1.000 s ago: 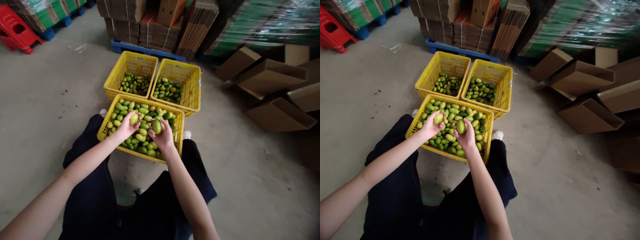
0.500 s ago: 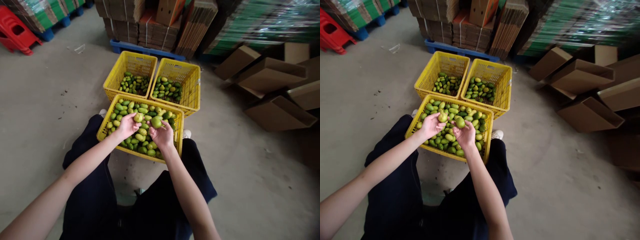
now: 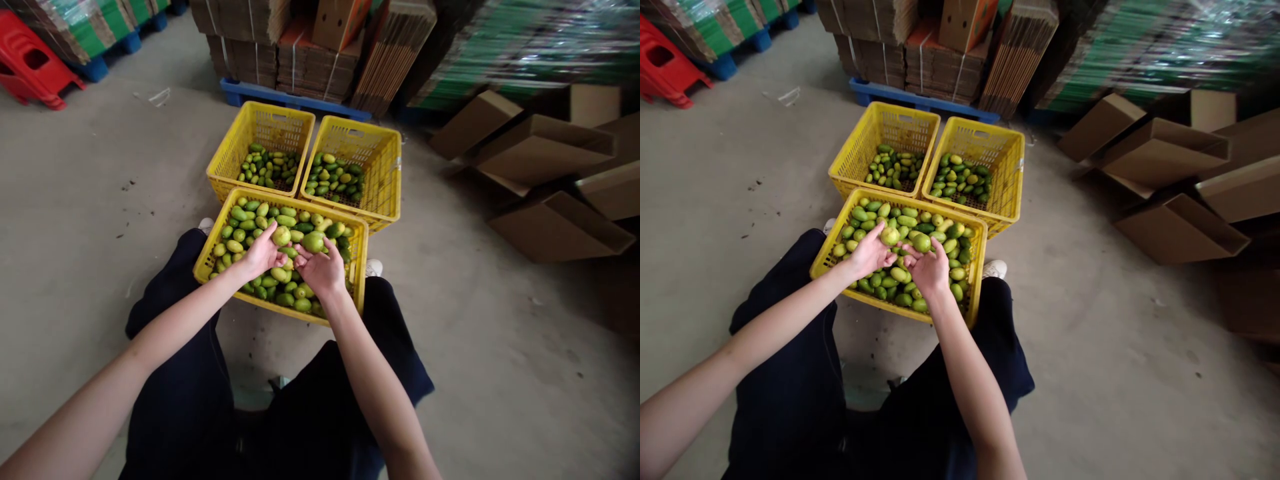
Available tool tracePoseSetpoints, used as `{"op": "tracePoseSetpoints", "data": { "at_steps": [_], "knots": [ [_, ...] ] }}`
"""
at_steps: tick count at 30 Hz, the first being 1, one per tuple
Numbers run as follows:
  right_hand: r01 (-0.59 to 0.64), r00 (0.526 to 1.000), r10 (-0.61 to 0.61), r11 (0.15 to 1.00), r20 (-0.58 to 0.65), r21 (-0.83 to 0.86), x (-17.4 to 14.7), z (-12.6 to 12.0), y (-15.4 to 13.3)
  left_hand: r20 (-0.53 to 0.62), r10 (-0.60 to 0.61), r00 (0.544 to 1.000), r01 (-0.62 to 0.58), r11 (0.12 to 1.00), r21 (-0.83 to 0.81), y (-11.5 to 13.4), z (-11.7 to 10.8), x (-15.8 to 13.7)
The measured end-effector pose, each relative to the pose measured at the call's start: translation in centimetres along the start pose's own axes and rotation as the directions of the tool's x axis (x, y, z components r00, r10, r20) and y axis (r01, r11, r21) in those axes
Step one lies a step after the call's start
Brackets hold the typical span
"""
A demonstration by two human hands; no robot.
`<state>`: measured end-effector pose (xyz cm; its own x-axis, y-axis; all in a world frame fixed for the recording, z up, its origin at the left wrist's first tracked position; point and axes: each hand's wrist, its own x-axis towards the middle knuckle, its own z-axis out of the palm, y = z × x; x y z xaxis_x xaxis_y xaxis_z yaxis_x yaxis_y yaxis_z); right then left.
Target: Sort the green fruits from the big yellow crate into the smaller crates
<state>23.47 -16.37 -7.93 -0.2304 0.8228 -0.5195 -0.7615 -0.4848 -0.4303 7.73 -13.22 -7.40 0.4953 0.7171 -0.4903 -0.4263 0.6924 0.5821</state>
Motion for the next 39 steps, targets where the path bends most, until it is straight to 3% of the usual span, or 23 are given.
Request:
{"op": "tracePoseSetpoints", "data": {
  "at_steps": [14, 16, 19, 22, 25, 27, 30, 35, 39],
  "knots": [
    [-0.021, 1.000, 0.021, 0.999, 0.018, -0.024, -0.2, 0.3, 0.1, -0.053, -0.013, 0.999, 0.017, 0.997, 0.074, -0.3, 0.2, 0.1],
    [-0.013, 1.000, 0.016, 0.997, 0.027, -0.078, 0.0, 0.2, 0.0, -0.064, 0.023, 0.998, -0.016, 0.994, 0.110, -0.3, 0.3, 0.1],
    [0.058, 0.998, -0.057, 0.978, 0.012, -0.200, 0.1, 0.1, 0.0, -0.087, 0.192, 0.978, -0.170, 0.963, 0.211, -0.3, 0.4, -0.2],
    [0.257, 0.958, -0.286, 0.892, -0.025, -0.373, 0.0, 0.0, -0.2, -0.070, 0.394, 0.916, -0.348, 0.870, 0.350, -0.1, 0.4, -0.6],
    [0.442, 0.843, -0.536, 0.729, -0.035, -0.523, -0.2, 0.1, -0.4, -0.050, 0.533, 0.845, -0.446, 0.753, 0.484, 0.2, 0.4, -0.9],
    [0.515, 0.780, -0.626, 0.639, 0.002, -0.572, -0.3, 0.2, -0.3, -0.041, 0.602, 0.798, -0.469, 0.661, 0.586, 0.4, 0.3, -1.0],
    [0.561, 0.740, -0.668, 0.557, 0.071, -0.613, -0.5, 0.5, 0.0, 0.002, 0.635, 0.773, -0.457, 0.553, 0.696, 0.5, 0.1, -1.1],
    [0.554, 0.720, -0.686, 0.477, 0.106, -0.682, -0.6, 0.8, 0.5, 0.095, 0.636, 0.766, -0.459, 0.437, 0.774, 0.5, 0.0, -1.0],
    [0.550, 0.701, -0.695, 0.382, 0.162, -0.742, -0.7, 0.8, 0.5, 0.113, 0.652, 0.750, -0.467, 0.400, 0.788, 0.6, 0.1, -1.1]
  ]
}}
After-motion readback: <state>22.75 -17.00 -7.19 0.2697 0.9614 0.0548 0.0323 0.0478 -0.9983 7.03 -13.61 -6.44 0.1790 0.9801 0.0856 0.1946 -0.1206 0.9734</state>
